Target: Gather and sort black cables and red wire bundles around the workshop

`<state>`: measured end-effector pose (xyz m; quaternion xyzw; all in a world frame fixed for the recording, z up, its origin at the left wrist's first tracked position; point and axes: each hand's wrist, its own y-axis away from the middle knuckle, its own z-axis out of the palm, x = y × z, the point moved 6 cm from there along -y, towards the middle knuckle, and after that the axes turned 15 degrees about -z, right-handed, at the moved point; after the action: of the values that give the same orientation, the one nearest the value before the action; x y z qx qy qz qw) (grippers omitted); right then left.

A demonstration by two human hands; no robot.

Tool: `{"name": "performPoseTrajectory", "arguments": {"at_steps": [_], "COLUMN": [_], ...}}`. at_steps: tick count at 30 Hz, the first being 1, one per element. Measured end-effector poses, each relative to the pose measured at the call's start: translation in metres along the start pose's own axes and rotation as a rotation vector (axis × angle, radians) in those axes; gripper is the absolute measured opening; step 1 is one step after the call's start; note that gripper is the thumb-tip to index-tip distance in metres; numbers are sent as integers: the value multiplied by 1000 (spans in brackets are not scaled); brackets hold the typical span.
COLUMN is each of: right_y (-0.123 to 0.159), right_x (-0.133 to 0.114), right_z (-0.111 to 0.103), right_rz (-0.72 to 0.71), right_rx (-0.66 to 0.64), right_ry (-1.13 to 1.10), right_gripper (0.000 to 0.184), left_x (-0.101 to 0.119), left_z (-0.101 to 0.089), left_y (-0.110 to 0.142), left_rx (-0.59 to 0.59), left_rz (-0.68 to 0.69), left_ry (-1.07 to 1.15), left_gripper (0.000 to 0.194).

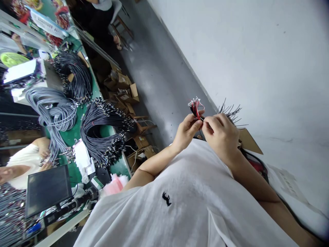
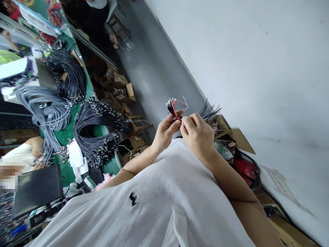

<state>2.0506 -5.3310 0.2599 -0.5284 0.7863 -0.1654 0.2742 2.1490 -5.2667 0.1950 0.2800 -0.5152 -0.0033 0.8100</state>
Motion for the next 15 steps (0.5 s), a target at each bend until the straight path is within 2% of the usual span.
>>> {"name": "performPoseTrajectory", "arguments": {"at_steps": [8, 15], "right_y": [0, -1], "right_x": [-1, 0], "right_z": [1, 1], "right_rz": [18, 70], "right_rx": [-16, 3], "right_ry": [18, -9], "right_gripper": [14, 16], "left_x": [4, -1], "left_z": [-4, 2], "left_y": [2, 3], "left_rx": [69, 25], "left_rz": [35, -18], "left_ry": [-69, 56], "left_gripper": [44, 42]}}
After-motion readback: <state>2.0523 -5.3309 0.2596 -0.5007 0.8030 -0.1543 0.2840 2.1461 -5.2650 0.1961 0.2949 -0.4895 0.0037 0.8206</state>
